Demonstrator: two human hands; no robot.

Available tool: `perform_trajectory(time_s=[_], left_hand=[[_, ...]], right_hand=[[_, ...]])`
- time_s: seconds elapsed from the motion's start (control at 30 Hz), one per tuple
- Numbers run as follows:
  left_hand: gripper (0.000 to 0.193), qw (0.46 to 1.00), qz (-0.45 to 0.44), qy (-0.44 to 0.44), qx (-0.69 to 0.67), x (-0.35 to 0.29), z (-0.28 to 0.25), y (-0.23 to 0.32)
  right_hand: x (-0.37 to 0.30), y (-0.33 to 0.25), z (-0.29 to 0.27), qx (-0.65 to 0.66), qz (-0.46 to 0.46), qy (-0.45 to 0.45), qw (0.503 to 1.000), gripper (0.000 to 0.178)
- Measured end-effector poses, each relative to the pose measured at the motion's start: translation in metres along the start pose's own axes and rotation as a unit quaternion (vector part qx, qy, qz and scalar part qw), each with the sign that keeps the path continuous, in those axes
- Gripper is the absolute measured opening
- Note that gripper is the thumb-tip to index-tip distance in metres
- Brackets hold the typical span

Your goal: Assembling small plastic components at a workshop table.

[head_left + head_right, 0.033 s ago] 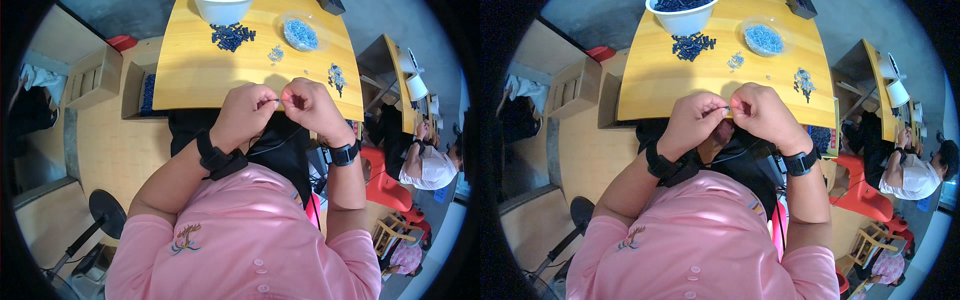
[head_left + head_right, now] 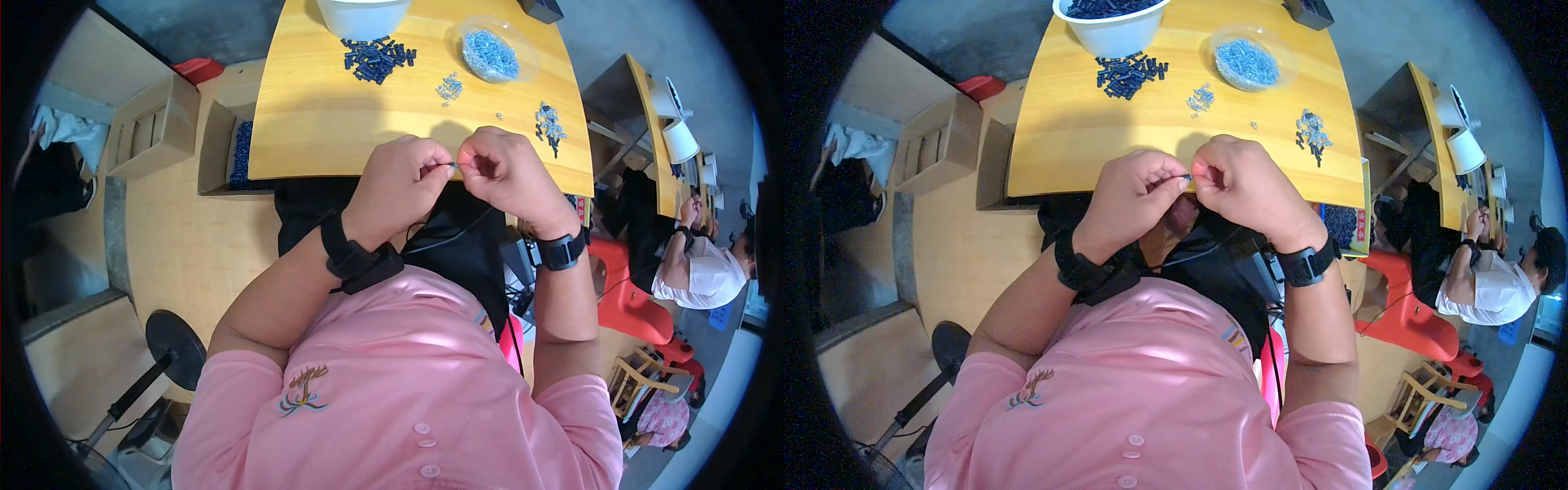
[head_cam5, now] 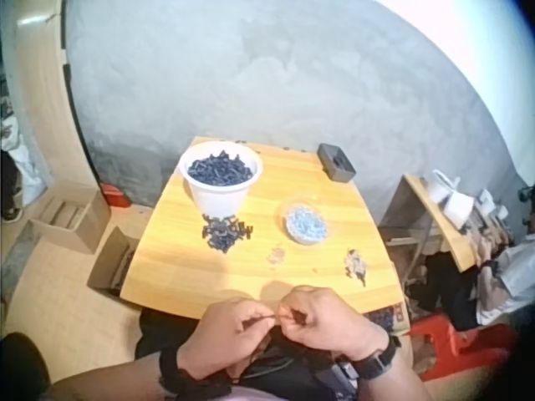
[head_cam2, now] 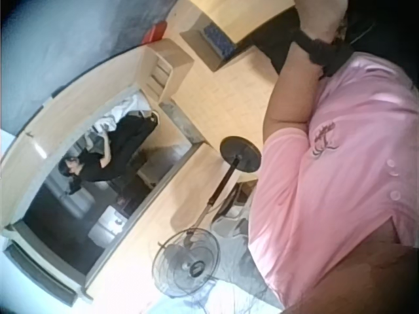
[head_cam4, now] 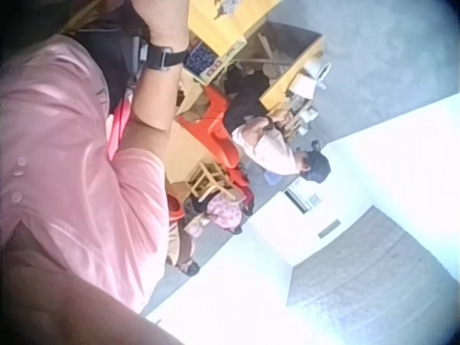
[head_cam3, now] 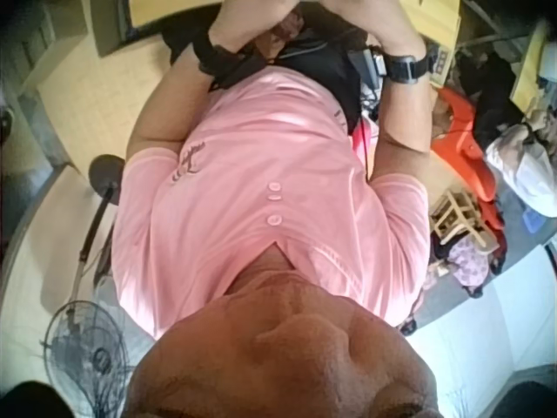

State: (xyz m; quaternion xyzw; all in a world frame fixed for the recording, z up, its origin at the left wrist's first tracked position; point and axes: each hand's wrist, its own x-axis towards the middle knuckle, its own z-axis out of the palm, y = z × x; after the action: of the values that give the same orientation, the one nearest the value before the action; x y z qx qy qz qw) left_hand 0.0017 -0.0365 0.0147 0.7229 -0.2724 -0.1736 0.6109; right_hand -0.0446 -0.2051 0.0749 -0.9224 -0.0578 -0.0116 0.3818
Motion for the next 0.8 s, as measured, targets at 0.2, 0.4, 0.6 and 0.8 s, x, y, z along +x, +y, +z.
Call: perform_trajectory(time_s=[0.2, 0.4, 0.6, 0.8], left_hand=[[0.008, 0.999, 0.003, -0.020, 0.027, 0.001, 0.002, -0.002], [0.012, 0.993, -0.075, -0.003, -0.091, -0.002, -0.001, -0.006], [0.016, 0.959, -0.158, -0.002, -0.233, 0.001, -0.002, -0.003], [0.016, 0.903, -0.219, -0.003, -0.370, 0.003, -0.001, -0.001]], right_hand=[[0.010, 0.005, -0.008, -0.019, -0.028, -0.077, 0.996, 0.007], [0.000, 0.028, 0.018, 0.197, 0.070, -0.022, 0.978, 0.005], [-0.012, 0.026, 0.052, 0.289, 0.039, 0.153, 0.944, 0.016], [-0.013, 0.020, 0.054, 0.140, 0.004, 0.181, 0.974, 0.024]])
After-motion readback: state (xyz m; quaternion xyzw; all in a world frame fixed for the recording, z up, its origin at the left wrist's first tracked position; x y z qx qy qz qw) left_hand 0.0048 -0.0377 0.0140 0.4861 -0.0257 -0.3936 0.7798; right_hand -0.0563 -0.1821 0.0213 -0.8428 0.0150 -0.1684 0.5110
